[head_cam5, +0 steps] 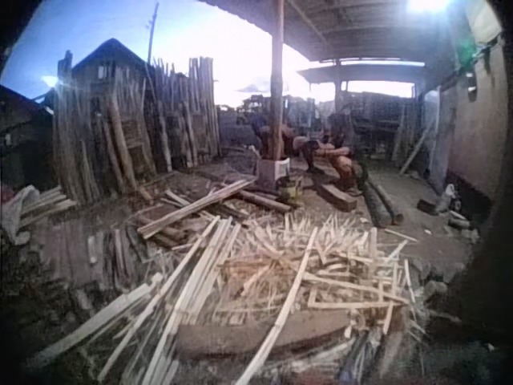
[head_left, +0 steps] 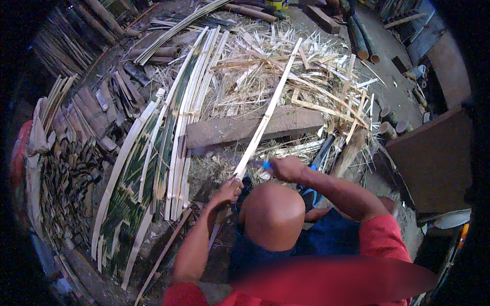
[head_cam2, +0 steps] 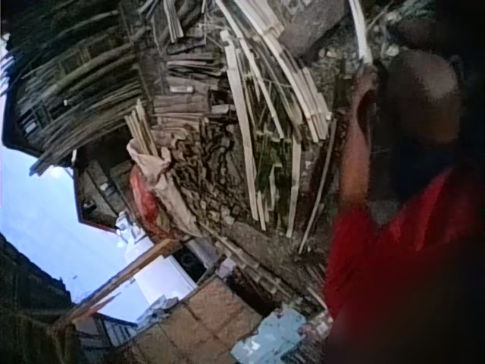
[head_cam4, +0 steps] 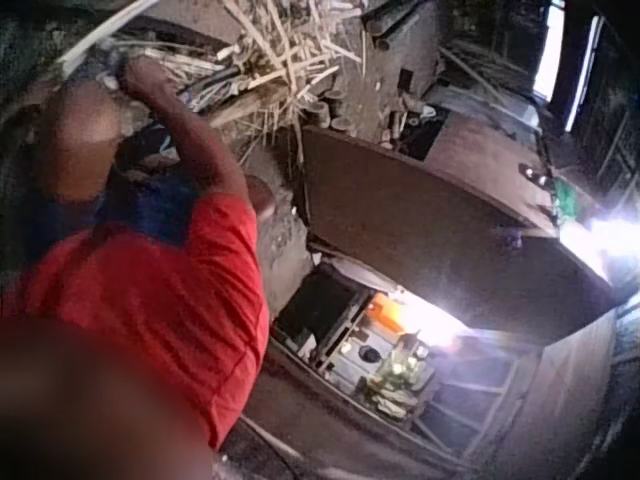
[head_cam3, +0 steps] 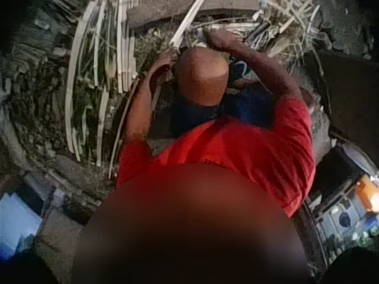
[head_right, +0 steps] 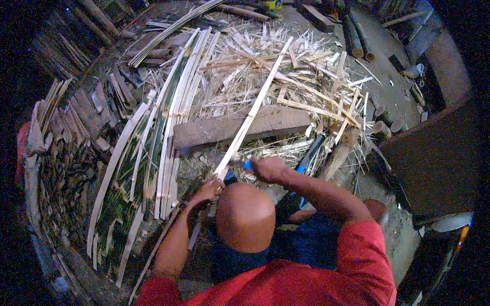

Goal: The person sits on the floor and uses a curved knife to split long bamboo strips into thinner slats. They repeatedly draw the knife along the length of each strip, separating it into smaller pieces that accumulate on the floor.

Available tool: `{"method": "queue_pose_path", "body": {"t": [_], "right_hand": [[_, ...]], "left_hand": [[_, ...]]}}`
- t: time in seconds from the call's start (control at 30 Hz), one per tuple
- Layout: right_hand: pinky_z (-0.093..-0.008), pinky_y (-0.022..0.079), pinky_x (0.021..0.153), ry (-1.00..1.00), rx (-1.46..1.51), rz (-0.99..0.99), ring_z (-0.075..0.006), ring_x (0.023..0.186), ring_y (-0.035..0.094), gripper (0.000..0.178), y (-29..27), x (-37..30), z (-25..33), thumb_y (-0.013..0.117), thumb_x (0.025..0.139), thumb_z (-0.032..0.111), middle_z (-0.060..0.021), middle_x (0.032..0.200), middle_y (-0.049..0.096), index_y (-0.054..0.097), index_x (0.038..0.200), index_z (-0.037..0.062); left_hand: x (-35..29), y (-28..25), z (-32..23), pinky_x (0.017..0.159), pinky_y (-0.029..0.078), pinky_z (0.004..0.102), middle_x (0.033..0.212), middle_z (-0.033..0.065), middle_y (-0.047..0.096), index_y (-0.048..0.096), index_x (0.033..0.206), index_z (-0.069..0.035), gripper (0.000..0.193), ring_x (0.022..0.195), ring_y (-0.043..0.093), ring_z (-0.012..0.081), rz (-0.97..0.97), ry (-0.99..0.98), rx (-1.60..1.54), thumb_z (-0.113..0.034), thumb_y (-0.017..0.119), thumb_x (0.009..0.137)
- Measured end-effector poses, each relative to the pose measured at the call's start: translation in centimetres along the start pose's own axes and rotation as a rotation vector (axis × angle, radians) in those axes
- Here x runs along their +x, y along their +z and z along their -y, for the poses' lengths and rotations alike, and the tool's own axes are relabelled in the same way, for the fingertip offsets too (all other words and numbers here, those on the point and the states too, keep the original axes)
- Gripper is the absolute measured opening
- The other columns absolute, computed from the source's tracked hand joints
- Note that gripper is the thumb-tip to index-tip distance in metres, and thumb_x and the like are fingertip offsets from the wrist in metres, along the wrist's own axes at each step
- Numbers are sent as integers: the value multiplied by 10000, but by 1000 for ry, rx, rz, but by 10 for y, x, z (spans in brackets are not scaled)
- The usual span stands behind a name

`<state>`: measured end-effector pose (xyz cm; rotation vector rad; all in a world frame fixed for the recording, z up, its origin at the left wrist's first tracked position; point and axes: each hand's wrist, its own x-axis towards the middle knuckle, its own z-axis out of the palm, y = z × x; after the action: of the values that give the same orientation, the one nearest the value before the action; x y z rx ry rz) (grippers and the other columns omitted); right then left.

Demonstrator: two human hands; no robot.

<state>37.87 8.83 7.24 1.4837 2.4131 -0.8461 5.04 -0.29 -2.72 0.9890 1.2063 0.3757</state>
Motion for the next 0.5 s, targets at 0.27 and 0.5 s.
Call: {"method": "queue_pose_path", "body": {"t": [0.27, 0.5], "right_hand": [[-601, 501, 710, 202, 115, -134, -521, 780, 641, 430, -2, 5, 12, 479, 985, 444, -268, 865, 680, 516, 1093, 29], [-554, 526, 715, 415, -52, -285, -456, 833, 674, 453, -48, -1, -39, 477, 994, 464, -260, 903, 684, 555, 1100, 31]], "left_hand": [[-7, -11, -6, 580, 412, 317, 685, -42, 437, 565, 914, -87, 373, 636, 432, 97, 91, 108, -65, -426, 459, 1028], [-40, -63, 95, 613, 473, 333, 739, 24, 593, 597, 1047, -56, 412, 636, 571, 148, 121, 210, 387, -433, 431, 1047]]}}
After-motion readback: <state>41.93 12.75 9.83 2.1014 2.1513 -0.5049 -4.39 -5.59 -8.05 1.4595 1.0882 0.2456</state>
